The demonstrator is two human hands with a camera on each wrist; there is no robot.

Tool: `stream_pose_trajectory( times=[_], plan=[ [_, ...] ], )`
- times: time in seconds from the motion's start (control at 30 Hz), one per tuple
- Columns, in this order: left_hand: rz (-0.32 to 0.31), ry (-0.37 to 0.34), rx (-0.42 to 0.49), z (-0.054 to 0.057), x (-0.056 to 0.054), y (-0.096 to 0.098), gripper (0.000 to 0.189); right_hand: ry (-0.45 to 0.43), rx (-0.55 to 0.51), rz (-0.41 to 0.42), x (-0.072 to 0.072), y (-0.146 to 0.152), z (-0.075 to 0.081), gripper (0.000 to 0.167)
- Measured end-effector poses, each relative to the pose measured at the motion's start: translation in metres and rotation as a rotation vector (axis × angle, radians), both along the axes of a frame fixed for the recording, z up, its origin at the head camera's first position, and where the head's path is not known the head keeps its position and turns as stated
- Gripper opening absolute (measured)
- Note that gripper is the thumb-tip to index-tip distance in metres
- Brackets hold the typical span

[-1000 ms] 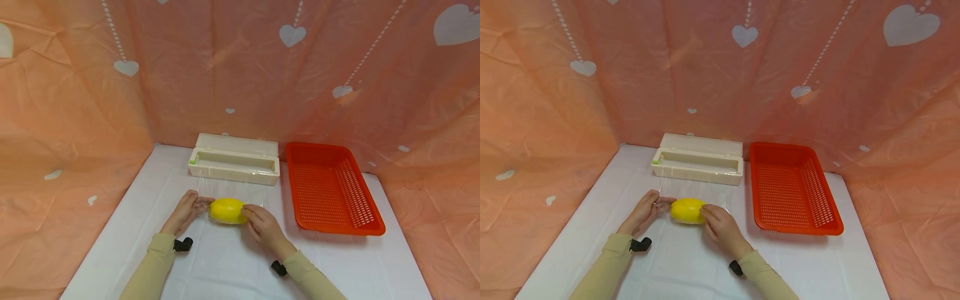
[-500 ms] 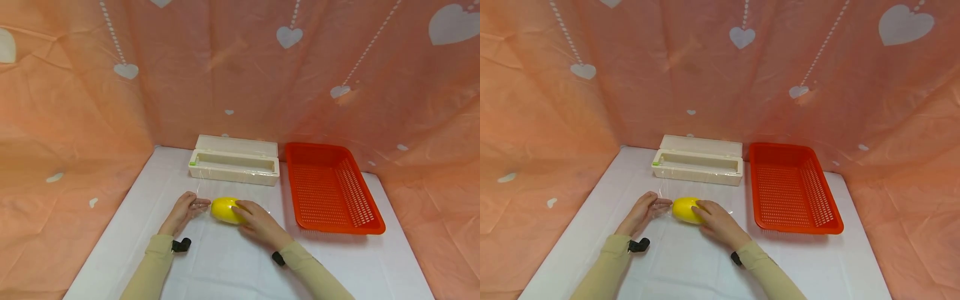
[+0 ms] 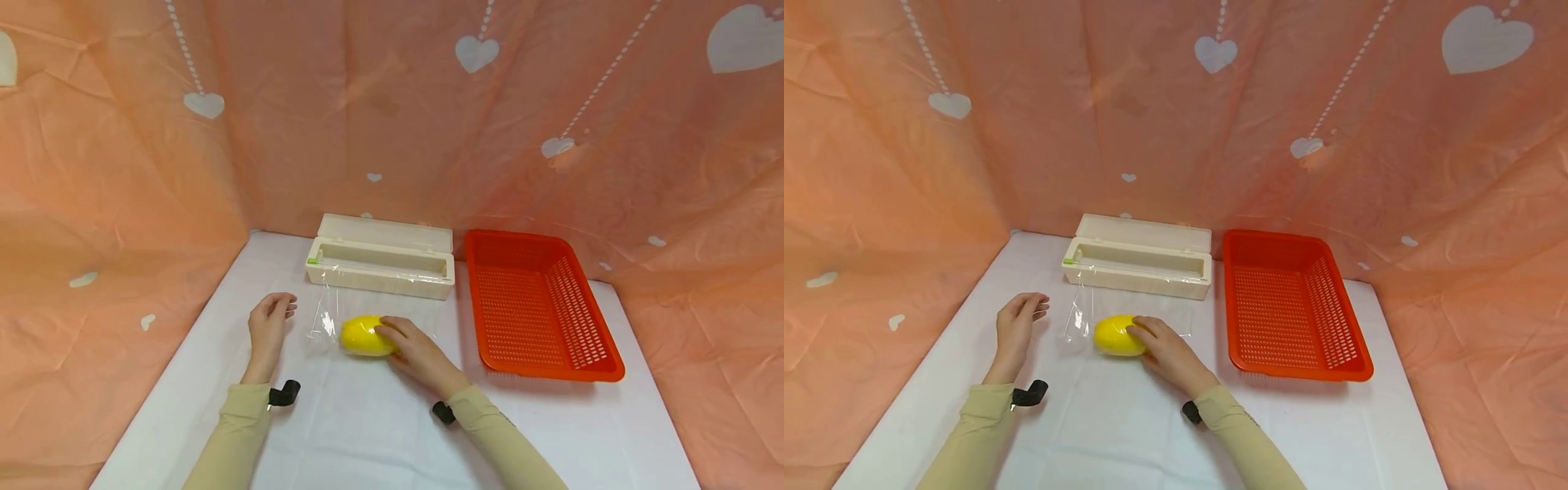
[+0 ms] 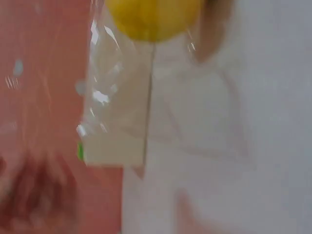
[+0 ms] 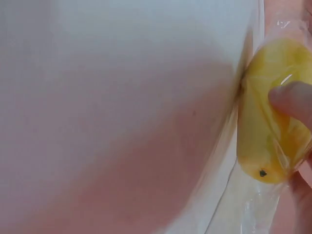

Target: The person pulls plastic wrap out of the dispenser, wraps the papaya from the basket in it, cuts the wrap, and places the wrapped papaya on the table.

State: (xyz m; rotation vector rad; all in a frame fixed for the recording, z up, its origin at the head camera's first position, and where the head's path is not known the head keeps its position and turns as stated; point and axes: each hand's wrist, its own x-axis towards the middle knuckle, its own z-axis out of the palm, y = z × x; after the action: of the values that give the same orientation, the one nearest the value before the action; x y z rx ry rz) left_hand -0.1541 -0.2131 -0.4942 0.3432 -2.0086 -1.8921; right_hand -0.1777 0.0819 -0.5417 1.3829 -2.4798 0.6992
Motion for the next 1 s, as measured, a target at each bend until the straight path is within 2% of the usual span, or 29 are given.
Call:
stream_pose_trajectory(
  times=[0.03,0.07,0.13,0.2,0.3,0.4,0.5,0.57,0.77,0.9,1.0],
  plan=[
    [-0.048,0.055,-0.047,0.002,-0.002,0.005,0.022,-0.006,-0.001,-0.006,0.000,0.000,0.000,0.066],
    [-0.128,0.101,-0.077,0.004,-0.003,0.010,0.022,-0.009,-0.002,-0.010,0.000,0.001,0.000,0.065],
    [-0.315,0.139,-0.139,0.006,-0.003,0.021,0.021,-0.011,-0.003,-0.016,-0.001,0.002,-0.001,0.065],
    [-0.470,0.133,-0.253,0.005,-0.004,0.032,0.023,-0.005,-0.009,-0.013,-0.001,0.002,-0.001,0.065],
    [-0.595,0.098,-0.448,0.001,-0.004,0.046,0.029,0.001,-0.017,-0.015,-0.002,0.002,-0.001,0.066],
    [-0.635,0.083,-0.598,-0.006,-0.005,0.054,0.035,-0.006,-0.017,-0.020,-0.001,0.002,0.000,0.066],
    [-0.632,0.086,-0.656,-0.012,-0.007,0.056,0.042,-0.024,-0.007,-0.029,0.001,0.003,0.000,0.067],
    [-0.627,0.091,-0.669,-0.014,-0.008,0.055,0.047,-0.042,-0.005,-0.031,0.001,0.003,0.001,0.068],
    [-0.641,0.050,-0.691,-0.016,-0.011,0.050,0.056,-0.053,-0.025,-0.052,-0.002,0.007,0.001,0.071],
    [-0.668,0.030,-0.684,-0.018,-0.011,0.045,0.065,-0.030,-0.032,-0.091,-0.006,0.008,-0.003,0.070],
    [-0.697,0.015,-0.682,-0.022,-0.013,0.042,0.070,-0.054,-0.027,-0.114,-0.010,0.009,-0.005,0.073]
  ],
)
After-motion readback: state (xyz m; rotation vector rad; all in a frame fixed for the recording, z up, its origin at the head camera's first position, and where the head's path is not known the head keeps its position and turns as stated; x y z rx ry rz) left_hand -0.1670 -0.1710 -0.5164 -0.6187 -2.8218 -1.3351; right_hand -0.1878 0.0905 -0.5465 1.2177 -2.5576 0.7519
